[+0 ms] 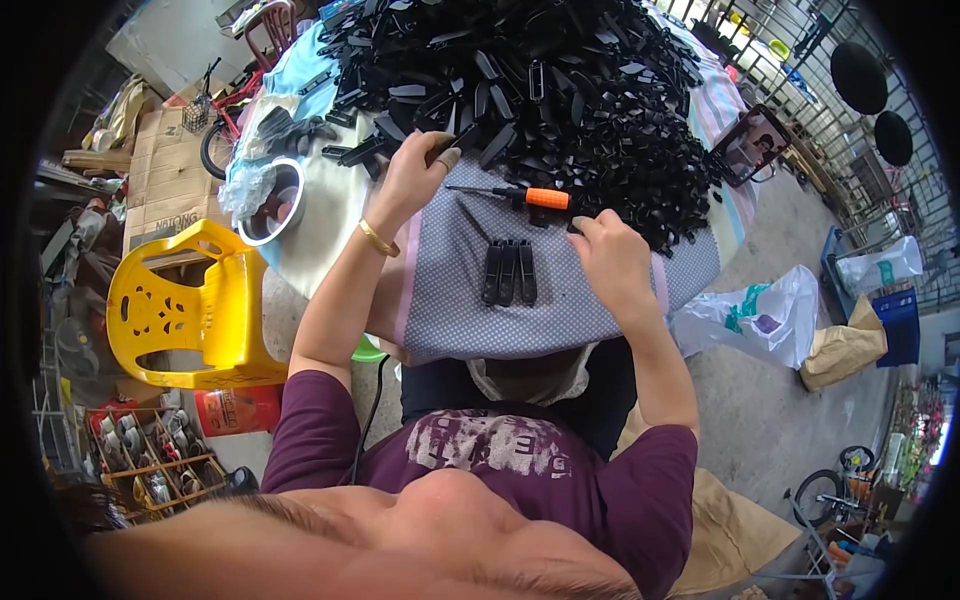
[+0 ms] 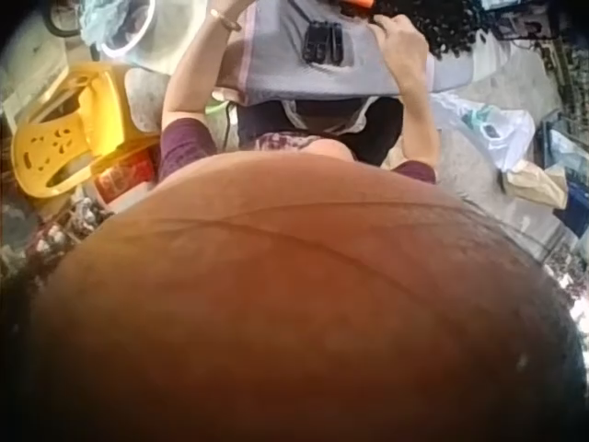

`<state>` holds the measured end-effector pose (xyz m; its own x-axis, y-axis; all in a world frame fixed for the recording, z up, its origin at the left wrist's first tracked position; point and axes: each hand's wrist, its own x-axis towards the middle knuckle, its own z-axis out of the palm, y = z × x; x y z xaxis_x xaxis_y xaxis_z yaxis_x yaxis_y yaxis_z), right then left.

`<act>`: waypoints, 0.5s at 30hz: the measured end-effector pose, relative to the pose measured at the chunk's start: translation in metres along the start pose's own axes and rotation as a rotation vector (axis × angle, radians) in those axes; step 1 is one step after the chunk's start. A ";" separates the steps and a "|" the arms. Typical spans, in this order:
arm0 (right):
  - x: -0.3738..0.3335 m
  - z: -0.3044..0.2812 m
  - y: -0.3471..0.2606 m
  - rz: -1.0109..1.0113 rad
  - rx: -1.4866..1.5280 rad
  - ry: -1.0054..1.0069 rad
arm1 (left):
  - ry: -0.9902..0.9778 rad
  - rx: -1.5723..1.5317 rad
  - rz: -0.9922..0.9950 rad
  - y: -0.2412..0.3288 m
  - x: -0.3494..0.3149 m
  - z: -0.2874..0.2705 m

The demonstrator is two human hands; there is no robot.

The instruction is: Assembling small black plastic hardware components using a manual tool and organizing them into a tray.

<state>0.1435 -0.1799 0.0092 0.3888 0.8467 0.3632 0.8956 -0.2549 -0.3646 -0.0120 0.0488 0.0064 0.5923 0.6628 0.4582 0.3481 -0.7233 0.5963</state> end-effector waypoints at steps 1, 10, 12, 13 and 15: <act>-0.001 0.007 0.006 -0.032 -0.047 -0.005 | -0.135 -0.274 -0.121 0.001 0.001 0.003; 0.004 0.011 0.012 -0.081 -0.033 0.013 | -0.500 -1.046 -0.285 0.034 -0.016 0.003; 0.008 0.006 0.009 -0.048 0.014 0.001 | -0.491 -0.846 -0.173 0.034 -0.015 0.007; 0.012 0.002 0.004 0.017 0.149 0.048 | -0.434 -0.566 -0.002 0.038 -0.017 0.004; 0.018 -0.004 -0.010 0.126 0.498 0.137 | -0.382 -0.344 0.151 0.043 -0.021 0.003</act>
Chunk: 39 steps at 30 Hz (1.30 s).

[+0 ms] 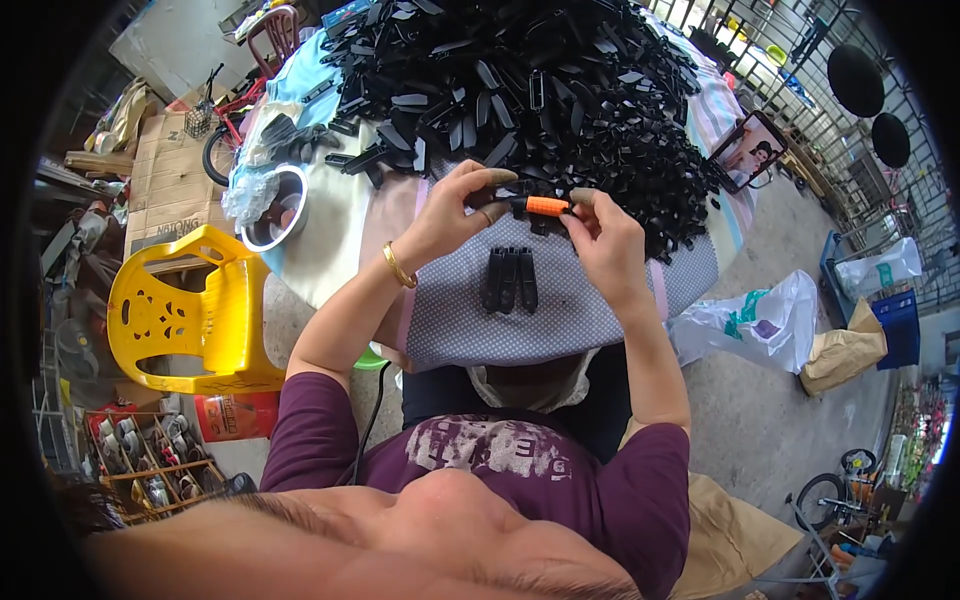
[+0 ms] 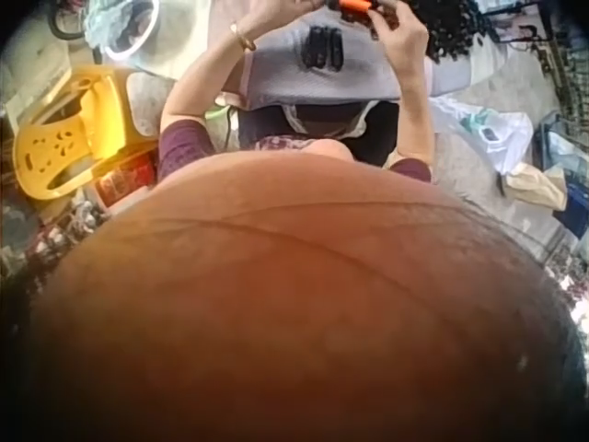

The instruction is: Assembling small black plastic hardware components using a manual tool and organizing them into a tray.

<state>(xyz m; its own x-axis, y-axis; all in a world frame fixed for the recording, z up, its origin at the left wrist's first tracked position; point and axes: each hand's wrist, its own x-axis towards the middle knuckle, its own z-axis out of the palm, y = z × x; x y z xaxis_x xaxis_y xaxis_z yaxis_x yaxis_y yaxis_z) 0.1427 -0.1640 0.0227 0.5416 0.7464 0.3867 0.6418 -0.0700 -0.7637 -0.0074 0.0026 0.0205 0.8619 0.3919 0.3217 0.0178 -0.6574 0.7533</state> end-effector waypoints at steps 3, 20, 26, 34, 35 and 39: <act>0.009 0.009 -0.005 -0.174 0.228 0.049 | 0.014 -0.240 -0.075 -0.007 -0.001 0.009; 0.022 0.035 -0.015 -0.366 0.169 0.177 | -0.155 -1.379 -0.366 -0.007 -0.001 0.006; 0.024 0.037 -0.025 -0.590 -0.088 0.245 | -0.076 -1.275 -0.318 -0.004 -0.006 0.014; 0.023 0.037 -0.020 -0.653 -0.185 0.281 | -0.127 -1.206 -0.305 -0.001 -0.006 0.017; 0.023 0.037 -0.020 -0.674 -0.183 0.281 | -0.112 -1.193 -0.293 0.000 -0.006 0.018; 0.023 0.035 -0.027 -0.650 -0.206 0.191 | -0.124 -1.109 -0.208 -0.005 -0.007 0.016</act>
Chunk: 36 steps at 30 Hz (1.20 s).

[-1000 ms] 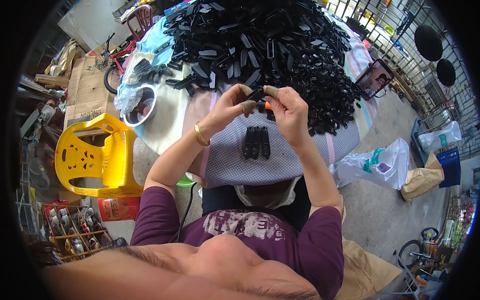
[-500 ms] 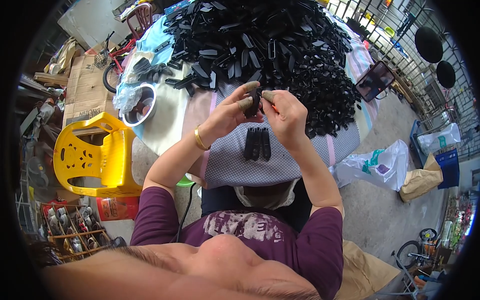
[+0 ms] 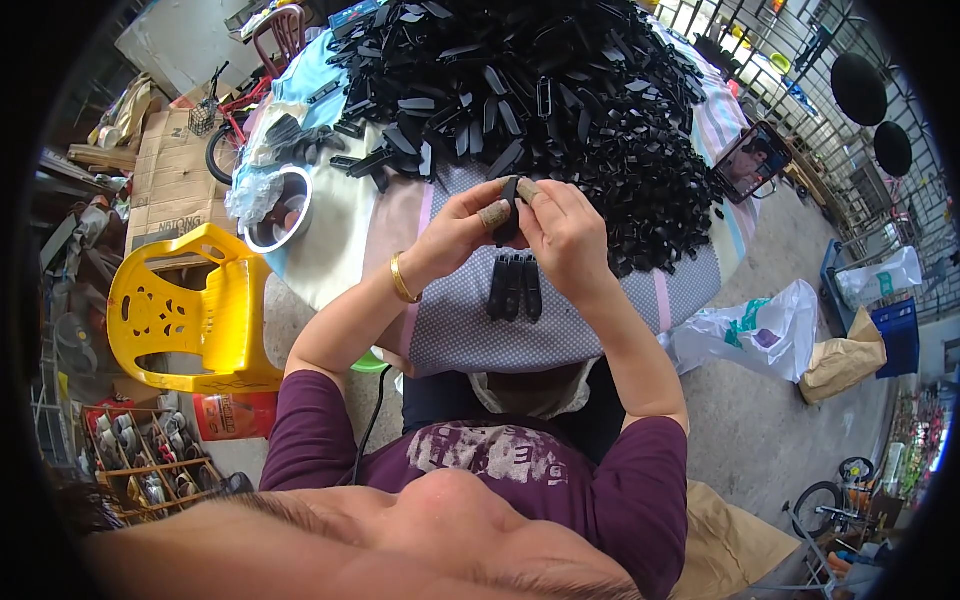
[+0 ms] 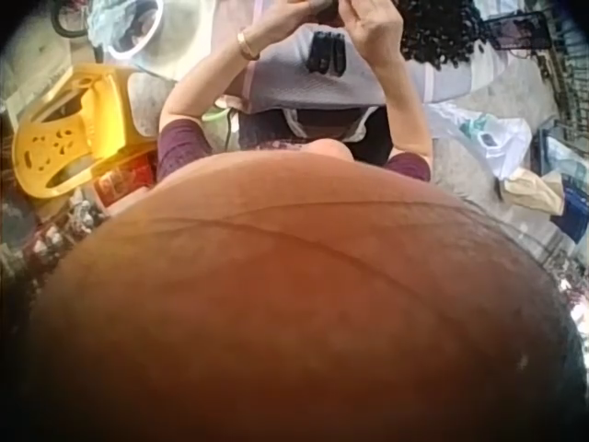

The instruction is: Assembling small black plastic hardware components using a manual tool and organizing them into a tray.

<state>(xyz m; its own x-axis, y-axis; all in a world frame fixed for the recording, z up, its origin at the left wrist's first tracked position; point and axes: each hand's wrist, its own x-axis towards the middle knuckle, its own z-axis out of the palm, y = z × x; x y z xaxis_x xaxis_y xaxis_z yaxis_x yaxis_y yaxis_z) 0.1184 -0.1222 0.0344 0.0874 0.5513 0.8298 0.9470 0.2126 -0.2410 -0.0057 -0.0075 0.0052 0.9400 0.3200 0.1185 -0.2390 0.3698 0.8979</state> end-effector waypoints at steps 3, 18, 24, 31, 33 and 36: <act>0.000 -0.002 -0.004 0.016 -0.012 -0.104 | 0.057 0.045 -0.005 -0.002 -0.001 -0.002; -0.033 -0.047 -0.018 0.605 0.011 -0.349 | 0.599 1.467 0.464 0.021 0.014 -0.040; -0.061 -0.036 -0.026 0.439 -0.065 -0.537 | 0.778 1.811 0.202 0.016 0.025 -0.081; -0.065 -0.042 -0.003 0.414 0.016 -0.437 | 0.760 1.865 0.082 0.012 0.029 -0.083; -0.063 -0.043 0.014 0.494 -0.174 -0.404 | 0.785 1.825 0.082 0.017 0.024 -0.084; -0.067 -0.037 0.020 0.435 -0.247 -0.443 | 0.821 1.754 0.130 0.022 0.020 -0.091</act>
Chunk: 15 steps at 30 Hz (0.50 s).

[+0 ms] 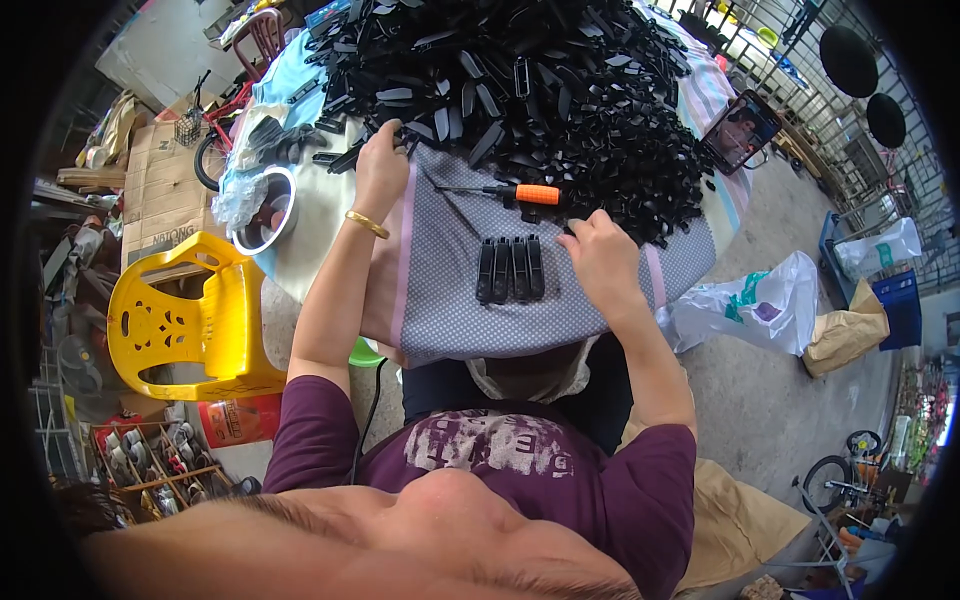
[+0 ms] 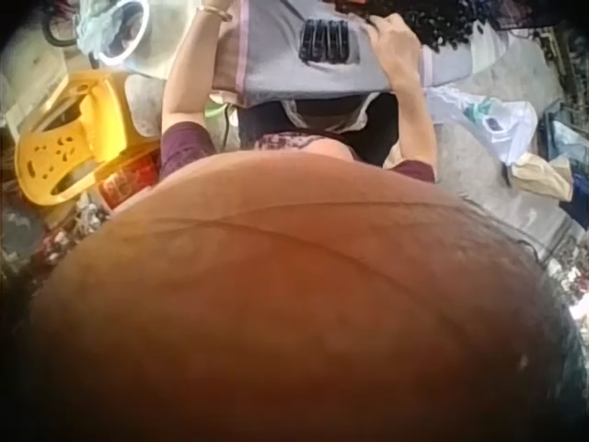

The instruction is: Assembling small black plastic hardware components using a manual tool and organizing them into a tray.

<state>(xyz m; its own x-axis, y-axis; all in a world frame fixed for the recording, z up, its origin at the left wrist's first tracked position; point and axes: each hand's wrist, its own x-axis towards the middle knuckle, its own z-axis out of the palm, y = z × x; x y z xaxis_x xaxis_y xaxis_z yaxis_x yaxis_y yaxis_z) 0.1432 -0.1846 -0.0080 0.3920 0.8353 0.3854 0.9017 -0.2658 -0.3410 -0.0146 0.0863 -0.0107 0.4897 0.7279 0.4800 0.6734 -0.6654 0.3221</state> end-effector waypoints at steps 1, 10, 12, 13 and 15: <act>-0.001 0.001 -0.001 -0.034 -0.042 0.021 | -0.055 -0.306 -0.050 -0.003 0.002 -0.001; 0.026 -0.020 -0.040 -0.013 0.616 0.163 | -0.765 -1.596 -0.409 0.055 -0.026 -0.028; 0.038 -0.016 -0.046 -0.127 0.632 0.242 | -0.846 -1.689 -0.366 0.060 -0.037 -0.024; 0.042 -0.014 -0.047 -0.130 0.614 0.238 | -0.874 -1.735 -0.387 0.066 -0.040 -0.026; 0.050 -0.008 -0.053 -0.160 0.647 0.313 | -0.935 -1.892 -0.358 0.068 -0.046 -0.023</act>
<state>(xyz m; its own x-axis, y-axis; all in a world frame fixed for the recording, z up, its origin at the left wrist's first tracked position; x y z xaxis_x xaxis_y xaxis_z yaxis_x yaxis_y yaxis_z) 0.1165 -0.1322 0.0363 0.3857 0.6381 0.6664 0.7020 0.2657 -0.6608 -0.0036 0.0039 0.0082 0.9599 0.2797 -0.0211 -0.1557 0.5939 0.7894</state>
